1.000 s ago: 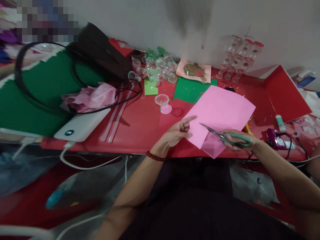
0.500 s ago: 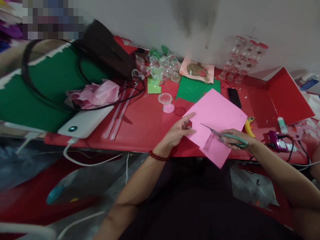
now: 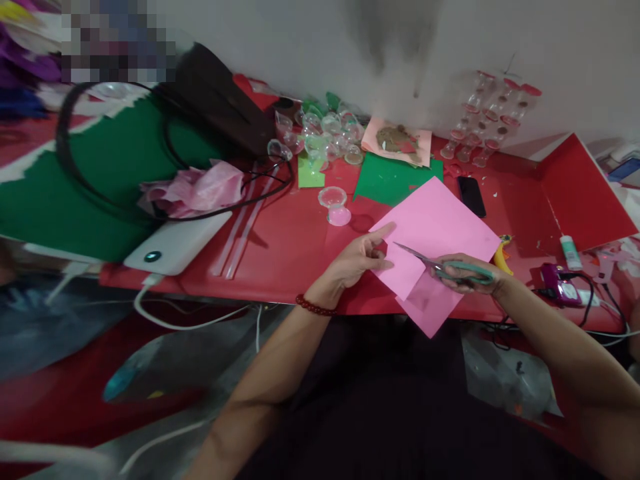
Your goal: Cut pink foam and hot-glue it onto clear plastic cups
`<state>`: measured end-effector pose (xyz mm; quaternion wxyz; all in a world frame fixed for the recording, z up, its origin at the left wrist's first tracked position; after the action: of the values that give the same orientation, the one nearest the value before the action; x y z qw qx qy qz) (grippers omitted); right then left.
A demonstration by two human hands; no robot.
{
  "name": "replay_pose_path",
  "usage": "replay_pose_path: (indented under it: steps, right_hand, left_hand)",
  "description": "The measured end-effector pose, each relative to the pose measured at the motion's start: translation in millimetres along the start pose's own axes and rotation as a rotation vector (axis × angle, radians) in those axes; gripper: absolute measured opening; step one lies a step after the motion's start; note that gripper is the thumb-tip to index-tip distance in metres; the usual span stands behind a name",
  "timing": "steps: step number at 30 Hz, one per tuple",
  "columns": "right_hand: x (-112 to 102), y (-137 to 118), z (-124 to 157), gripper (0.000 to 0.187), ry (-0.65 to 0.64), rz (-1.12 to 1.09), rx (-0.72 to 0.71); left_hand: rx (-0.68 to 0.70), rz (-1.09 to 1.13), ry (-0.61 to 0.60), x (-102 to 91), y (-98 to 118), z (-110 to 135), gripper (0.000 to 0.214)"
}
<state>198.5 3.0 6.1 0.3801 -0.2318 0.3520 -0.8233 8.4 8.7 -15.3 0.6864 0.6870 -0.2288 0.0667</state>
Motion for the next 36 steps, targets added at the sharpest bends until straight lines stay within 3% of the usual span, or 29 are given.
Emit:
replay_pose_path:
  steps: [5,10,19,28,33,36]
  right_hand:
    - [-9.2,8.2,-5.8,0.046,0.106,0.045,0.05]
    - [-7.7,-6.2,-7.5,0.047,0.131,0.005,-0.039]
    - [-2.7,-10.4,-20.0,0.046,0.057,0.105,-0.02]
    - [-6.9,-15.4,-26.7,0.053,0.169,0.252,0.02]
    - [-19.7,-19.6,-12.3,0.053,0.244,0.339,-0.044]
    - [-44.5,-7.7,-1.5,0.055,0.439,0.32,-0.025]
  left_hand:
    - [0.001,-0.005,0.007,-5.0,0.2,-2.4,0.092]
    - [0.013,0.01,0.008,-7.1,3.2,-3.0,0.09]
    - [-0.022,-0.01,0.01,-7.1,-1.3,0.4,0.095]
    - [-0.027,-0.12,-0.03,-10.3,5.1,1.8,0.098]
    - [0.002,-0.148,0.123,-30.5,2.8,-0.7,0.106]
    - [-0.023,-0.19,0.233,-45.2,-1.1,-0.7,0.107]
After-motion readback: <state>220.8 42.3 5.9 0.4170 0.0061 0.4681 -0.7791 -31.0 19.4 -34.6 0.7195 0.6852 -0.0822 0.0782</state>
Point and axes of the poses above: each hand's wrist, its own z-axis away from the middle knuckle, its own x-axis out of the palm, y = z × x, the point moved 9 cm from there along -z, towards the middle knuckle, and after that the axes turned 9 degrees about x, right-handed, at the moved point
